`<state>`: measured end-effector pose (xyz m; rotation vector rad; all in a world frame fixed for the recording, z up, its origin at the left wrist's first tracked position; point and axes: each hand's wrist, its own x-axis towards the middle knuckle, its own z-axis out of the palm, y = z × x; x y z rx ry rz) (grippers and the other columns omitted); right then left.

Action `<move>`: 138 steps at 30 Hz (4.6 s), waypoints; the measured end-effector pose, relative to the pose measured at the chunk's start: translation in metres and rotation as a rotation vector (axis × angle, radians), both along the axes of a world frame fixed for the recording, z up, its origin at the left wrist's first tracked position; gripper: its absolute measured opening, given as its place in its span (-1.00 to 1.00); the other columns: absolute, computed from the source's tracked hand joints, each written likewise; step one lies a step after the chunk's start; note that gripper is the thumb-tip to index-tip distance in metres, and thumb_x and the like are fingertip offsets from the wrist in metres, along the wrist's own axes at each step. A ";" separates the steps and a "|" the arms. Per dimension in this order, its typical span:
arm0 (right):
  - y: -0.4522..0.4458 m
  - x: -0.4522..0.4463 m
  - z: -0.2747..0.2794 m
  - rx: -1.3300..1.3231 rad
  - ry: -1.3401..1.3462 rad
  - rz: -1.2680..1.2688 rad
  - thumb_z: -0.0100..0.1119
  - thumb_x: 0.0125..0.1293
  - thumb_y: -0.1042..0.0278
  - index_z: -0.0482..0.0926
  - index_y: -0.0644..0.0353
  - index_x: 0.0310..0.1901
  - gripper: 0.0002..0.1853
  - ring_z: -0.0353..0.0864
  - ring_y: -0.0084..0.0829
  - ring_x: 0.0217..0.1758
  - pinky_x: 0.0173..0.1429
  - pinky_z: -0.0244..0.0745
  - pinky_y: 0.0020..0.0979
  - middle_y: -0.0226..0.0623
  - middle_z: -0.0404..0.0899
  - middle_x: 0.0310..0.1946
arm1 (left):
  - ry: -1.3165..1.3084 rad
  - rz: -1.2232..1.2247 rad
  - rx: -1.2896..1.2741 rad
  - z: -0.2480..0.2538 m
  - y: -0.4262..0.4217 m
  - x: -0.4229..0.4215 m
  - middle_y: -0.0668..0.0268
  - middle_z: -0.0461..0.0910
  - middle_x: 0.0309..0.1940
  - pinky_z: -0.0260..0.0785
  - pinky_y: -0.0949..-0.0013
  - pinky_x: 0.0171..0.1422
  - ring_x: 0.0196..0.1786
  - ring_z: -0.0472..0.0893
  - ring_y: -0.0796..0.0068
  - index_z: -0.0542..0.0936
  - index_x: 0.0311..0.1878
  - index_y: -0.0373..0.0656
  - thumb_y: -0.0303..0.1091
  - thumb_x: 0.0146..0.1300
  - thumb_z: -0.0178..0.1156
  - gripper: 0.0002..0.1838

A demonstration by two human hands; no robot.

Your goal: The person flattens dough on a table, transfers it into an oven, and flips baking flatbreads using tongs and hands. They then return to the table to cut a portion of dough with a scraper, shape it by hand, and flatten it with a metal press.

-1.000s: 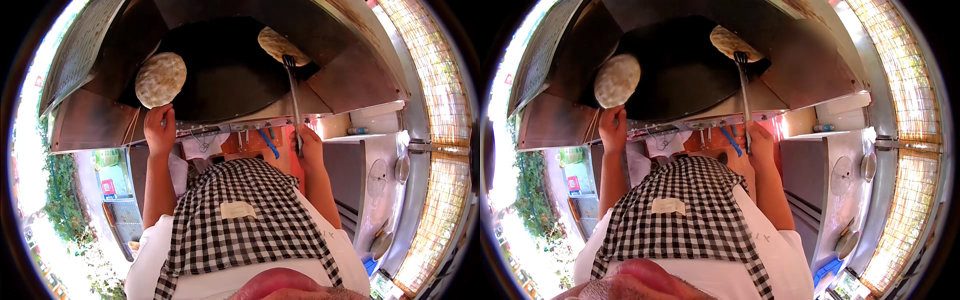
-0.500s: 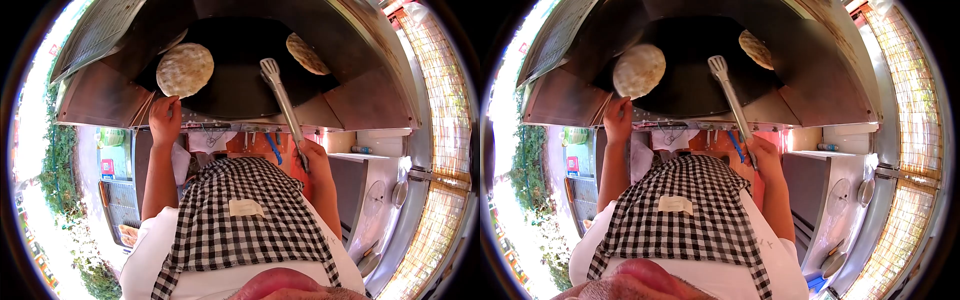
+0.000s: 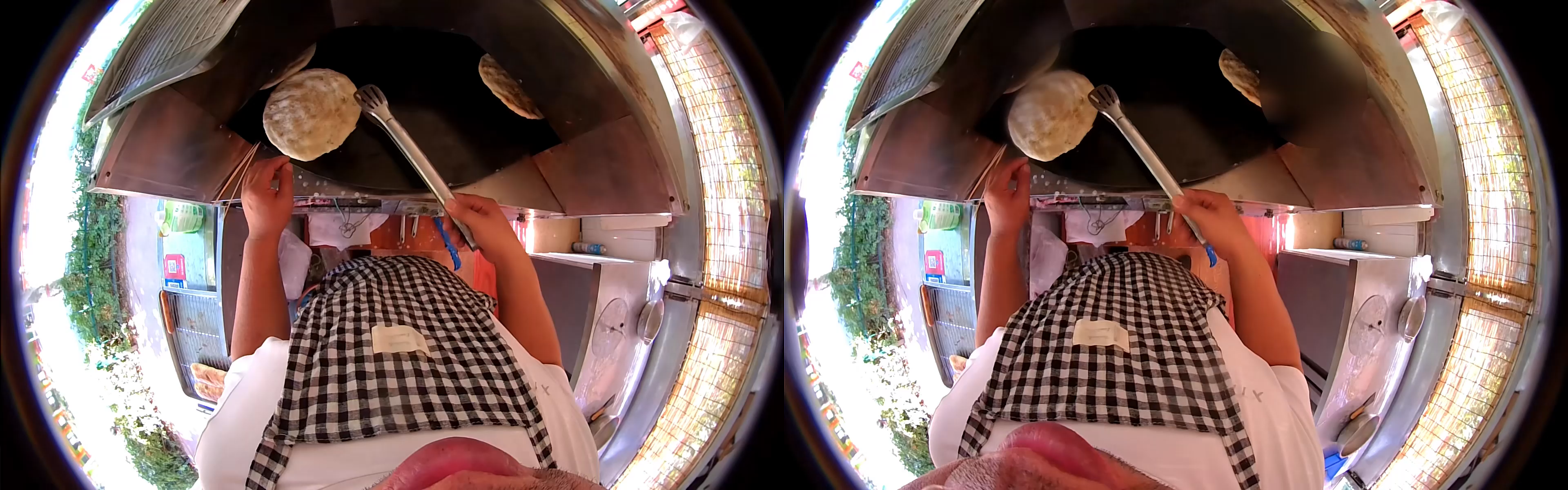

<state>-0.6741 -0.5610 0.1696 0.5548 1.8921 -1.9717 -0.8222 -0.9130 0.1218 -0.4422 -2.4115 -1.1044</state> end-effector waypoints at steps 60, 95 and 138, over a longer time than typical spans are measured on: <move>0.076 0.121 -0.018 -0.080 0.009 -0.680 0.23 0.52 0.20 0.67 0.26 -0.03 -0.73 0.54 -0.59 -0.55 -0.45 0.40 -0.55 -0.37 0.64 -0.42 | 0.158 -0.277 -0.106 0.029 0.132 -0.028 0.32 0.76 -0.05 0.43 0.16 0.17 0.00 0.68 0.18 0.76 -0.05 -0.07 -0.34 0.29 0.40 -0.81; 0.077 0.155 -0.027 -0.030 0.032 -0.717 0.24 0.52 0.22 0.67 0.27 -0.16 -0.75 0.58 -0.55 -0.52 -0.43 0.44 -0.50 -0.33 0.65 -0.42 | 0.136 -0.168 -0.119 0.023 0.096 0.002 0.26 0.76 -0.09 0.47 0.14 0.10 -0.05 0.69 0.16 0.75 -0.09 -0.12 -0.39 0.26 0.40 -0.83; 0.044 0.143 -0.018 -0.037 0.014 -0.378 0.27 0.48 0.19 0.64 0.31 0.24 -0.56 0.55 -0.59 -0.54 -0.44 0.43 -0.51 -0.38 0.62 -0.41 | 0.074 -0.070 -0.139 0.012 0.065 -0.006 0.21 0.76 -0.09 0.46 0.12 0.17 0.01 0.69 0.10 0.76 -0.08 -0.14 -0.35 0.29 0.39 -0.83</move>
